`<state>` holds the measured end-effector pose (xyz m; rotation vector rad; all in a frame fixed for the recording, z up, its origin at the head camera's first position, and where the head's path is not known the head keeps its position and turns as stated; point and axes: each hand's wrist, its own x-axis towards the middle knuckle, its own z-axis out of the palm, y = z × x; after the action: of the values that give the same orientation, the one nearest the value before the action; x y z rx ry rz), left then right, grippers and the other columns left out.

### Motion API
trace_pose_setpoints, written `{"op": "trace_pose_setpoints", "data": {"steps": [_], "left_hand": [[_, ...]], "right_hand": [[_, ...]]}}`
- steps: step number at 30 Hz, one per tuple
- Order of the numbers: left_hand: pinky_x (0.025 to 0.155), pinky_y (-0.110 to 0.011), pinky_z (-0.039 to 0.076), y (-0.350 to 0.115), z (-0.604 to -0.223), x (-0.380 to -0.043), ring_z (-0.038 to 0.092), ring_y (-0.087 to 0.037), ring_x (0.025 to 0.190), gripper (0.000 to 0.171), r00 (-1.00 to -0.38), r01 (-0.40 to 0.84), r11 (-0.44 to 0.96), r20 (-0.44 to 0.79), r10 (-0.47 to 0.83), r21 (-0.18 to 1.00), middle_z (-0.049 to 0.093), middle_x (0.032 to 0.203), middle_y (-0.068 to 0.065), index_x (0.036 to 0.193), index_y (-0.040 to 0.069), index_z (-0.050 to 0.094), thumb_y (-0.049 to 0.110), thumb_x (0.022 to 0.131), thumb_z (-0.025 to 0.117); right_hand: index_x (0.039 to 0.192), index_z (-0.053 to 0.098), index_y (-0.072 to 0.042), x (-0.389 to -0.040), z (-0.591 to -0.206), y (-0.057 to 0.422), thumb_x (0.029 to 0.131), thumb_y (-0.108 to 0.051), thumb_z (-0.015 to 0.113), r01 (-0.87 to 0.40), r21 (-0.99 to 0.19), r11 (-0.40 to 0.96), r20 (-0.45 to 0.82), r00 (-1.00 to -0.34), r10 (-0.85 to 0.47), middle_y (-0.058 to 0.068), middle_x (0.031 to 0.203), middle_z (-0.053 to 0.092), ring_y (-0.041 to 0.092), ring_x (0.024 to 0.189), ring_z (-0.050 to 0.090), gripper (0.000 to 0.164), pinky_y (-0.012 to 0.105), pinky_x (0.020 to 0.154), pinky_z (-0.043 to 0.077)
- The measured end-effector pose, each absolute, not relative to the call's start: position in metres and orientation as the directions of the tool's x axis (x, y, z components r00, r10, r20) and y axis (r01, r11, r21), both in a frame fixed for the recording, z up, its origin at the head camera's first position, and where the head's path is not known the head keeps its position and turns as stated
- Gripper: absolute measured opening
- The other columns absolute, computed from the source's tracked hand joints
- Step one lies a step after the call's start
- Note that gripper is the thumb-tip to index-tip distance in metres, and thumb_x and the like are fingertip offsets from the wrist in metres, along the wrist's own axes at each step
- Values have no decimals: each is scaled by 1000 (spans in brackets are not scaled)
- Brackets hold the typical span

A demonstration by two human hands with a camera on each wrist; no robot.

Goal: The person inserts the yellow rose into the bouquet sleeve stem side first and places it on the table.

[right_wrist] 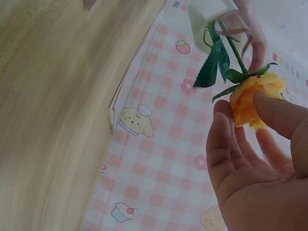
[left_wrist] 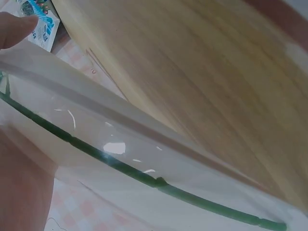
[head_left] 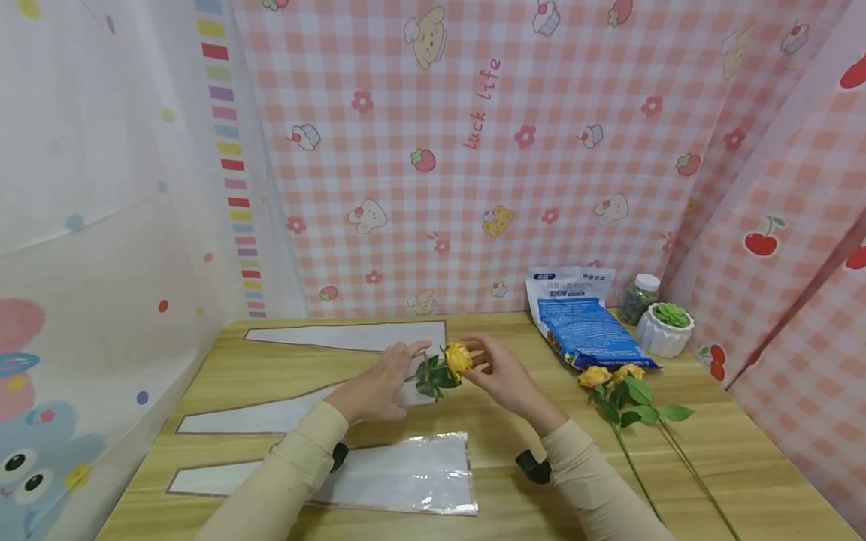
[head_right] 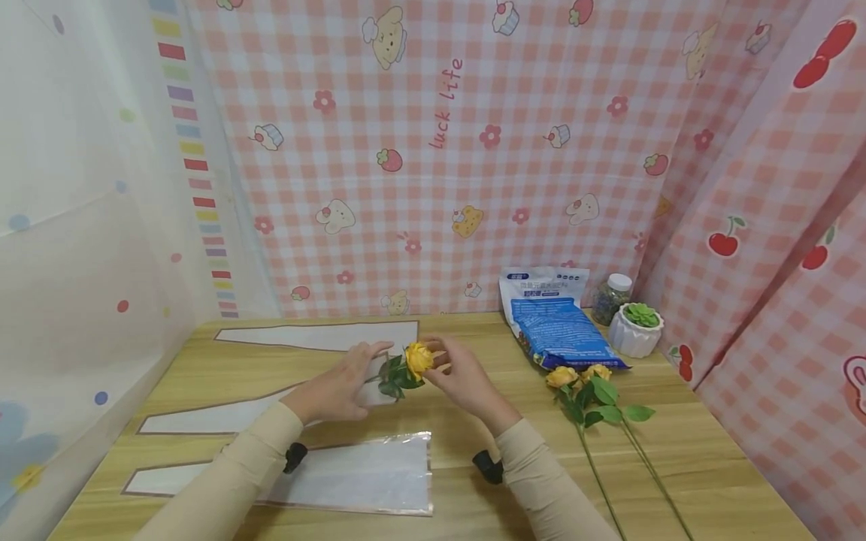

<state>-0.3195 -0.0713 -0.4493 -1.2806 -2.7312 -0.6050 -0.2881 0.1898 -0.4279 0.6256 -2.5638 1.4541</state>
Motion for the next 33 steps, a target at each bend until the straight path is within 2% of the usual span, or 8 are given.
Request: {"op": "trace_pose_setpoints", "data": {"steps": [6, 11, 15, 20, 23, 27, 33], "left_hand": [[97, -38, 49, -69, -446, -319, 43, -19, 109, 115, -651, 754, 586, 219, 727, 297, 44, 125, -12, 160, 18, 15, 8, 71, 87], [93, -36, 50, -67, -447, -320, 43, -18, 106, 118, -653, 752, 588, 219, 725, 297, 44, 125, -12, 160, 21, 12, 11, 71, 90], [95, -38, 50, -67, -447, -320, 44, -18, 108, 120, -649, 758, 587, 239, 723, 285, 43, 125, -12, 160, 22, 11, 12, 70, 91], [91, -37, 50, -68, -446, -319, 43, -18, 104, 122, -642, 764, 578, 252, 724, 286, 42, 120, -8, 160, 21, 12, 12, 68, 93], [88, -36, 49, -67, -445, -318, 42, -17, 101, 122, -631, 775, 574, 256, 733, 265, 42, 117, -7, 160, 19, 12, 12, 69, 93], [88, -35, 48, -66, -445, -318, 41, -17, 99, 121, -623, 782, 579, 258, 738, 232, 41, 115, -6, 159, 19, 12, 13, 69, 93], [85, -33, 48, -65, -444, -316, 40, -15, 94, 122, -628, 778, 590, 257, 735, 214, 39, 109, -2, 159, 18, 14, 13, 68, 94]], "right_hand": [[118, 56, -3, -284, -427, 183, 92, -1, 73, -372, -798, 473, 291, -927, -239, 19, 120, 69, 25, 94, 67, 31, 35, 76, 55], [114, 60, -5, -282, -430, 180, 94, -12, 73, -355, -778, 518, 262, -933, -245, 17, 114, 71, 22, 90, 68, 25, 33, 73, 57], [113, 61, -2, -282, -433, 178, 96, -11, 70, -372, -789, 489, 271, -925, -266, 20, 113, 71, 22, 87, 69, 22, 40, 76, 59], [110, 60, -1, -283, -437, 177, 97, 0, 65, -417, -795, 440, 288, -899, -331, 21, 110, 71, 27, 88, 71, 14, 50, 80, 59], [109, 59, -2, -282, -437, 175, 96, 3, 64, -433, -785, 444, 294, -890, -348, 19, 111, 69, 28, 90, 71, 15, 45, 78, 59], [111, 61, -5, -280, -436, 173, 97, -2, 65, -432, -768, 473, 293, -893, -341, 15, 114, 67, 28, 93, 68, 14, 34, 74, 58], [106, 61, -6, -278, -435, 173, 94, 0, 69, -467, -731, 497, 319, -878, -356, 15, 104, 62, 25, 89, 63, 14, 32, 72, 54]]}}
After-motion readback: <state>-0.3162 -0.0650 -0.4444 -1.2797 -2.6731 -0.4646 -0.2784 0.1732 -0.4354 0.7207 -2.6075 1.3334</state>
